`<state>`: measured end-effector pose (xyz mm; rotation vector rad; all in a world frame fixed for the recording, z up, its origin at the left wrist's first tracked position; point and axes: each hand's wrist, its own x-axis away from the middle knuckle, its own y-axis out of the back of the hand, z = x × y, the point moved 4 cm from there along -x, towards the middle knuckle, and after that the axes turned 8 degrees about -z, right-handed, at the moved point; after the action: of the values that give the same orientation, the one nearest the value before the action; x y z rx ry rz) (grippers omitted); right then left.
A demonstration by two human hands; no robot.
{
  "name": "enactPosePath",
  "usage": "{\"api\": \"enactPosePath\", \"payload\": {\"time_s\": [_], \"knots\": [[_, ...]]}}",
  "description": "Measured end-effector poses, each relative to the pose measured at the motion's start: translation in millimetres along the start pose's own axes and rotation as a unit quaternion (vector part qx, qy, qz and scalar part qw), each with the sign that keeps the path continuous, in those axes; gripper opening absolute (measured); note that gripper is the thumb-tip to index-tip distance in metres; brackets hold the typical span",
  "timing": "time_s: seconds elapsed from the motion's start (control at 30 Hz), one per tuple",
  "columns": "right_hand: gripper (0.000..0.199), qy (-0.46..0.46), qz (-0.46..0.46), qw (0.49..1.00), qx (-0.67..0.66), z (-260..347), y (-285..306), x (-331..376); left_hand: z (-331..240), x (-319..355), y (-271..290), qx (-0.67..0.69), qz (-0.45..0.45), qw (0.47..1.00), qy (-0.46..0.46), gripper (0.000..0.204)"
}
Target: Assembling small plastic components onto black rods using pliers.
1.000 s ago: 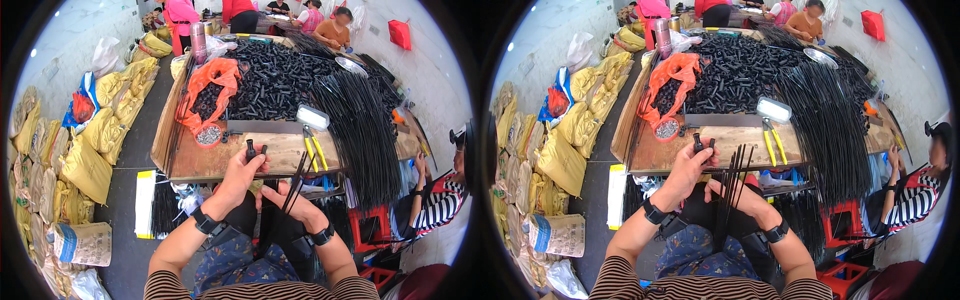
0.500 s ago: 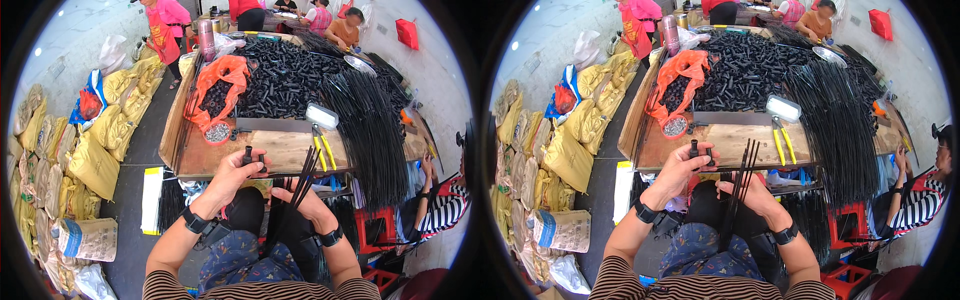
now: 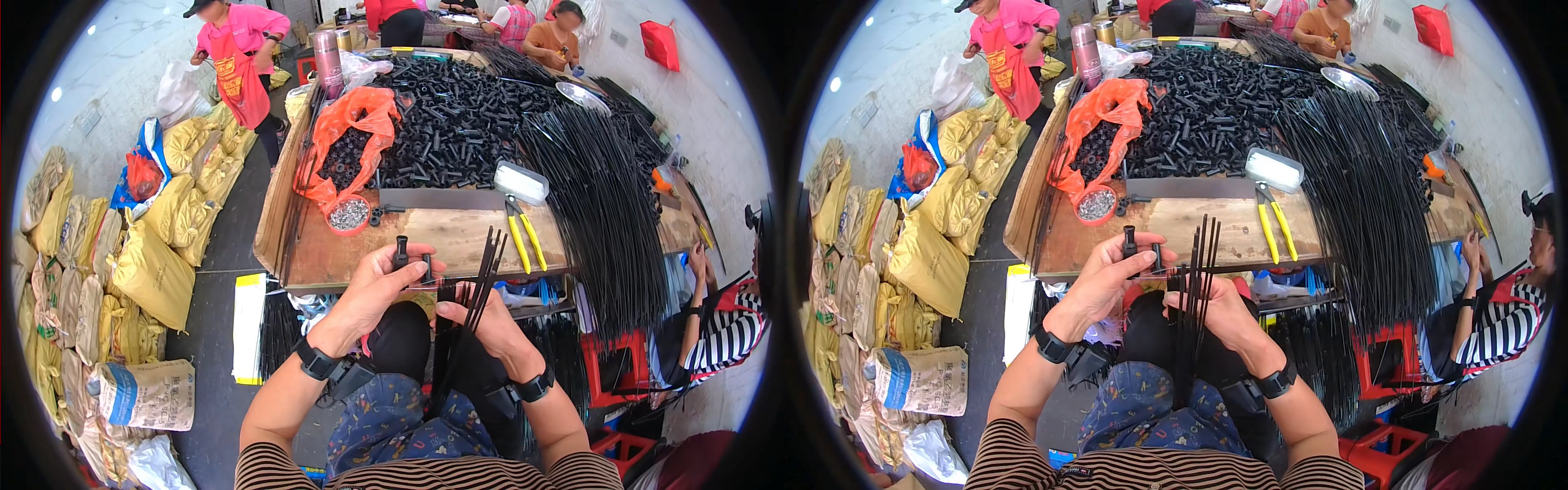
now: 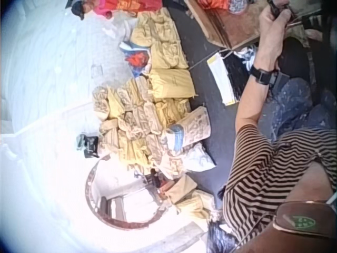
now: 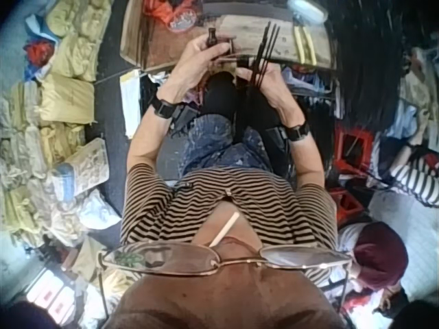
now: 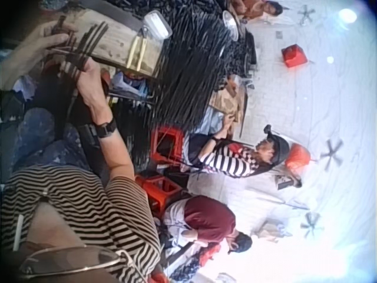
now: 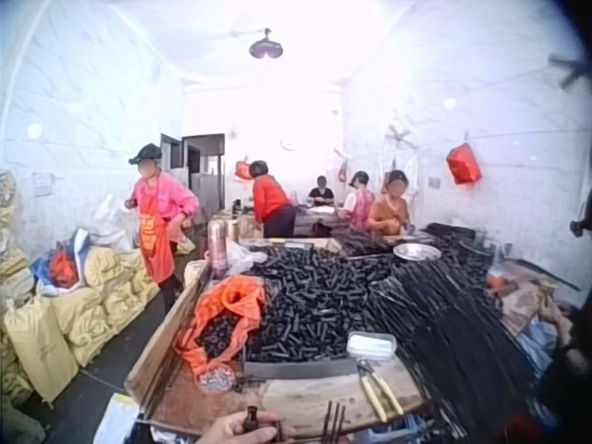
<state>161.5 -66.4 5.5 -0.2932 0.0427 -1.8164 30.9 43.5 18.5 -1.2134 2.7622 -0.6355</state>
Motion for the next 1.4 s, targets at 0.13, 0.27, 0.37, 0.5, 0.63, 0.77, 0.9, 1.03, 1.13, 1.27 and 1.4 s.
{"api": "enactPosePath", "payload": {"time_s": [0.13, 0.27, 0.37, 0.5, 0.63, 0.77, 0.9, 1.03, 1.13, 1.27, 1.4], "knots": [[0.01, 0.003, -0.006, 1.0, 0.002, 0, -1, 0, -2, 1, -3, -0.023, 0.018, 1.0, -0.008, 0.027], [0.01, 0.001, -0.005, 1.0, 0.004, -1, -1, 0, -3, 2, -6, -0.023, 0.024, 0.999, -0.012, 0.027], [0.01, -0.003, -0.005, 1.0, 0.004, -1, 0, -1, -3, 2, -7, -0.028, 0.023, 0.999, -0.013, 0.026], [0.011, -0.007, -0.009, 1.0, 0.011, -3, 0, -2, -4, 3, -7, -0.048, 0.026, 0.998, -0.031, 0.027], [0.014, 0.002, 0.01, 1.0, -0.02, -5, -2, -2, -3, 3, -4, -0.056, 0.026, 0.998, -0.021, 0.027], [0.016, 0.004, 0.005, 1.0, -0.028, -7, -2, -2, 2, 4, -4, -0.028, 0.023, 0.999, 0.001, 0.03], [0.017, 0.001, -0.011, 0.998, -0.059, -8, -5, -3, 9, 10, -3, 0.032, 0.014, 0.999, 0.022, 0.034], [0.017, 0.033, -0.032, 0.999, -0.03, -4, -2, -1, 14, 17, -1, 0.127, 0.061, 0.99, 0.028, 0.045], [0.017, 0.014, -0.026, 0.999, -0.032, -6, -1, -1, 19, 18, 2, 0.151, 0.09, 0.984, 0.021, 0.049], [0.018, 0.014, -0.026, 0.999, -0.039, -7, -3, 1, 23, 17, 3, 0.142, 0.084, 0.986, 0.02, 0.051], [0.018, 0.007, -0.033, 0.999, -0.015, -7, -4, 0, 24, 16, 2, 0.125, 0.064, 0.99, 0.022, 0.053]]}}
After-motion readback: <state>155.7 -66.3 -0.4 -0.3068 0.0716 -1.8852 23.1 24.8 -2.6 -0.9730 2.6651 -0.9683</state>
